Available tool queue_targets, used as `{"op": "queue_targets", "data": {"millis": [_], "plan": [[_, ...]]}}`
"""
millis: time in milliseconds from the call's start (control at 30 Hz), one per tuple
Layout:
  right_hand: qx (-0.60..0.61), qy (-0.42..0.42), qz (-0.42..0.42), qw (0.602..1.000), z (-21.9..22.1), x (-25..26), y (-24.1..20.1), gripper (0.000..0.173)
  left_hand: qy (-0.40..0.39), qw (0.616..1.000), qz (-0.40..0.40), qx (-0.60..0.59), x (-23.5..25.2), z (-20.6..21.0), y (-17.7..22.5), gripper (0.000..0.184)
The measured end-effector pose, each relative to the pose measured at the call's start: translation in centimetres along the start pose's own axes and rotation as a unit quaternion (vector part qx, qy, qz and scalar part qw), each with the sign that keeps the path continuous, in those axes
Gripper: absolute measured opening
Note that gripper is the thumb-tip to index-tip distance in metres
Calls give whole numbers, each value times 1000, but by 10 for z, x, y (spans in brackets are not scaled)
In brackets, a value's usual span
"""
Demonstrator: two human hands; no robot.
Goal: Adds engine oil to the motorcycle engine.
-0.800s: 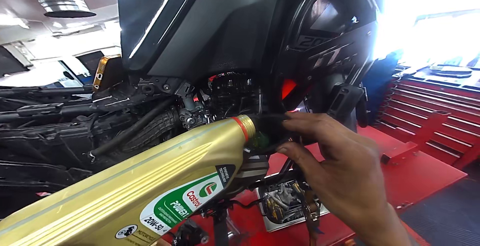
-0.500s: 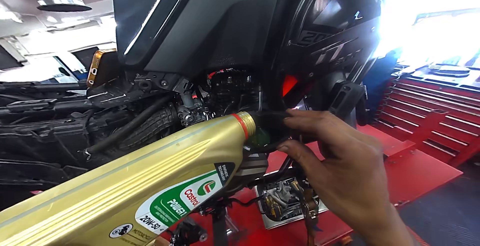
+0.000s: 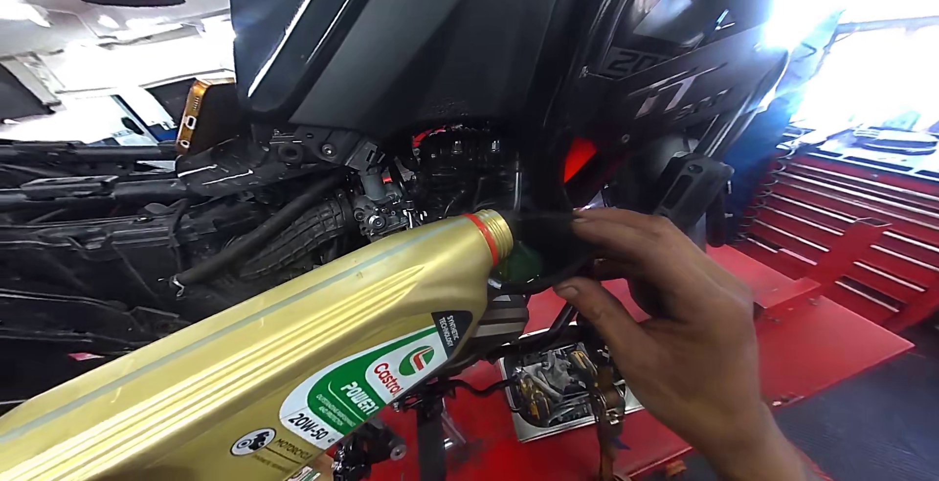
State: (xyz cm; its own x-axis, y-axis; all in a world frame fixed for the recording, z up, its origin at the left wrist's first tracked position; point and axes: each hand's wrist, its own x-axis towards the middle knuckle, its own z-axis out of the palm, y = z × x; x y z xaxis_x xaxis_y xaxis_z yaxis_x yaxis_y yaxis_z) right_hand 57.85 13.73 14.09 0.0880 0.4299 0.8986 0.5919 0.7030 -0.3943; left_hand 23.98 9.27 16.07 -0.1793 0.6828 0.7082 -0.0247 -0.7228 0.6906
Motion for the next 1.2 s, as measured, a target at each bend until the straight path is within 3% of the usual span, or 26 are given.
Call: {"op": "queue_targets", "data": {"millis": [233, 433, 533, 633, 867, 1200], "plan": [[72, -7, 27, 997, 1, -7, 11, 71, 27, 1000, -6, -2, -1, 11, 5, 17], [-11, 165, 78, 983, 15, -72, 60, 28, 18, 1000, -21, -14, -5, 5, 5, 31], [-117, 107, 110, 981, 31, -104, 83, 26, 26, 999, -29, -17, -6, 3, 4, 39], [-143, 59, 100, 983, 42, -119, 97, 24, 35, 999, -20, -15, -6, 3, 2, 42], [-140, 77, 95, 983, 44, -121, 97, 19, 24, 1000, -12, 2, -5, 4, 4, 25], [-115, 89, 101, 984, 45, -123, 97, 15, 4, 1000, 6, 20, -1, -1, 0, 29]]}}
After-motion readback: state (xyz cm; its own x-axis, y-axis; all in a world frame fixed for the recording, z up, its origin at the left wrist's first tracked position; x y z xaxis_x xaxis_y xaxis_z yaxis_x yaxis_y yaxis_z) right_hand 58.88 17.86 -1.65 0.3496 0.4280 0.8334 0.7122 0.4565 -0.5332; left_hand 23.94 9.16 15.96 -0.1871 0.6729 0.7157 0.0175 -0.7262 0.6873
